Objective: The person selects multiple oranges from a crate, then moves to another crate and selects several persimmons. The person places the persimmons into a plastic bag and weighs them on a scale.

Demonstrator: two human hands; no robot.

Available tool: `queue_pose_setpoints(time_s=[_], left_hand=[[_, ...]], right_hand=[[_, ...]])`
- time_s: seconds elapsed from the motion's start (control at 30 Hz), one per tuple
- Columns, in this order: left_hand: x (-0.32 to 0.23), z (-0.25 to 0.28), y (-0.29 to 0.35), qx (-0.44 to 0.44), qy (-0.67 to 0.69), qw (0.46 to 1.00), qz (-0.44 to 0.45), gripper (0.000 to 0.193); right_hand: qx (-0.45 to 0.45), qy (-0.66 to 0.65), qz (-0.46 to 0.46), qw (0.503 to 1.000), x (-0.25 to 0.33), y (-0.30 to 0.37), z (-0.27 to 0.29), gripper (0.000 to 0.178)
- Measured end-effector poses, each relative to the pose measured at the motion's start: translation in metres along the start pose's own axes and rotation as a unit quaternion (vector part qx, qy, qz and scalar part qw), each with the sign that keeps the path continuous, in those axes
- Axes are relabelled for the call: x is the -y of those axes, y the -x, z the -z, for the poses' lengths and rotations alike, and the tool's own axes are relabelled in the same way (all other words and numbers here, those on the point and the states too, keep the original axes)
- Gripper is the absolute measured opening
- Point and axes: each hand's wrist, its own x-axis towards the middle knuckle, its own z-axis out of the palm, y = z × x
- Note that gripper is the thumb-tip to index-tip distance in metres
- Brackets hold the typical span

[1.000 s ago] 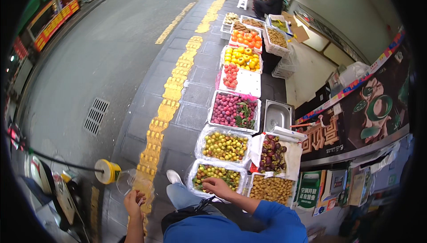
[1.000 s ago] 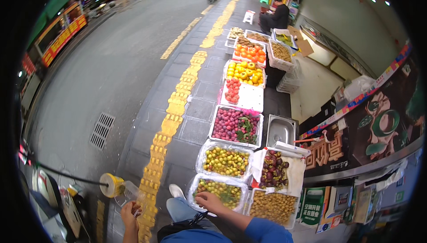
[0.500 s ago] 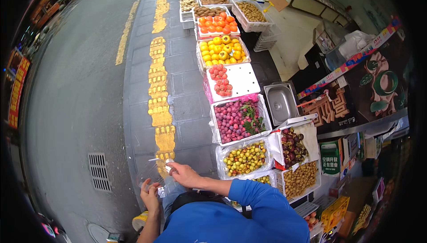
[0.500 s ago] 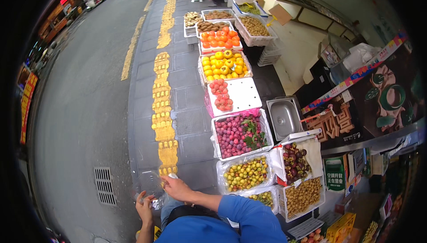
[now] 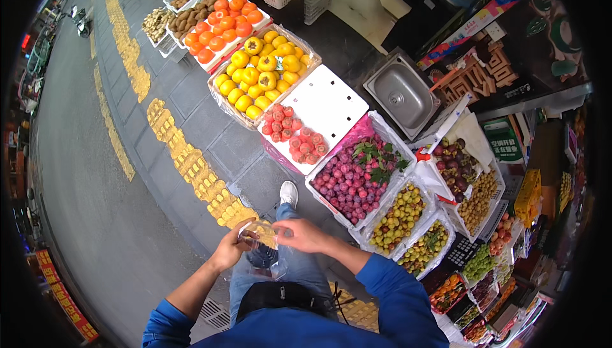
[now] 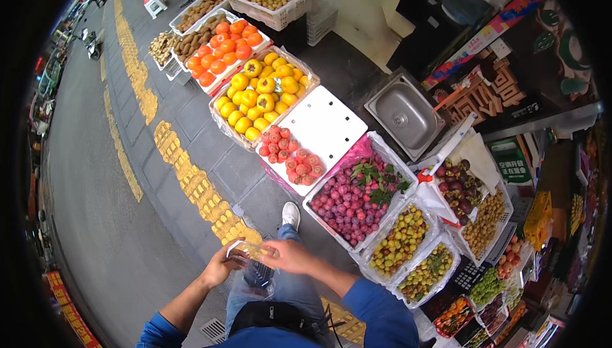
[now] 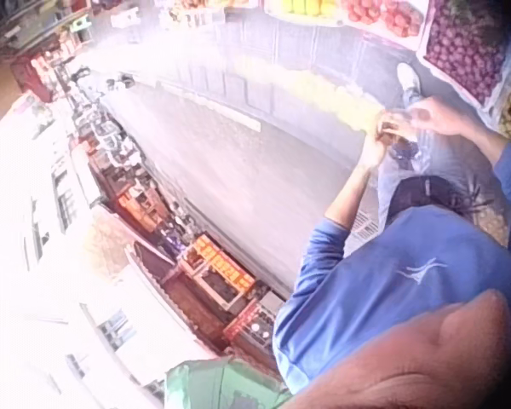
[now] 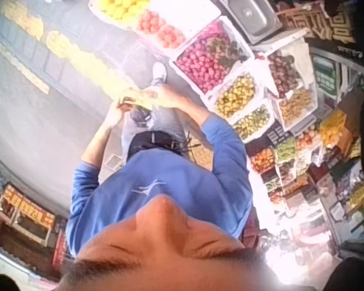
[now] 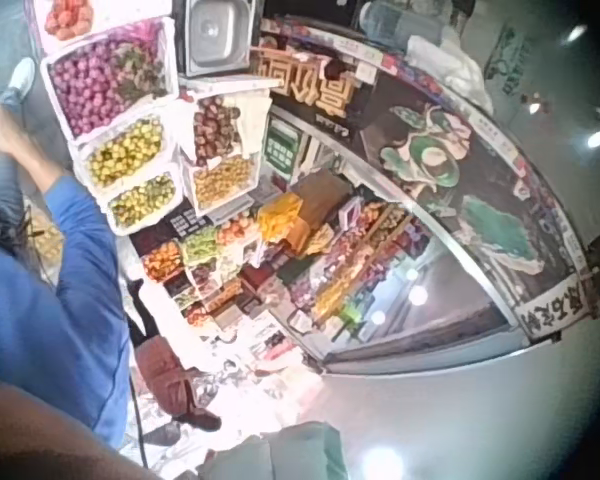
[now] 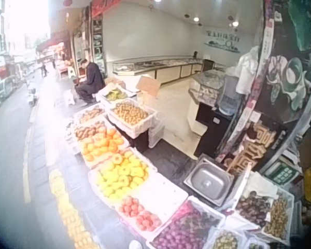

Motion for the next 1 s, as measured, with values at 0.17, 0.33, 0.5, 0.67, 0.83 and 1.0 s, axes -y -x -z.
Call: queue_pose_setpoints(time_s=[0.17,0.33,0.5,0.67,0.83,1.0], left_hand=[[-0.029,0.091,-0.09,-0.039,0.059,0.996,0.053,0.084],[-0.051,0.169,-0.169,0.03,0.04,0.997,0.064,0.09],[-0.043,0.219,-0.273,0.179,-0.01,0.98,0.091,0.087],[-0.035,0.218,-0.334,0.299,-0.053,0.945,0.118,0.094],[-0.011,0.194,-0.39,0.388,-0.077,0.913,0.097,0.091],[0.012,0.173,-0.427,0.449,-0.16,0.878,0.033,0.09]], right_hand=[[-0.285,-0.121,-0.124,0.943,-0.052,-0.099,0.06,0.043],[-0.413,-0.03,-0.212,0.885,-0.081,-0.157,0.116,0.035],[-0.484,0.085,-0.266,0.829,-0.106,-0.19,0.152,0.034],[-0.435,0.291,-0.195,0.83,-0.131,-0.225,0.151,0.04],[-0.36,0.378,-0.177,0.834,-0.162,-0.242,0.161,0.04],[-0.351,0.385,-0.156,0.839,-0.169,-0.239,0.162,0.045]])
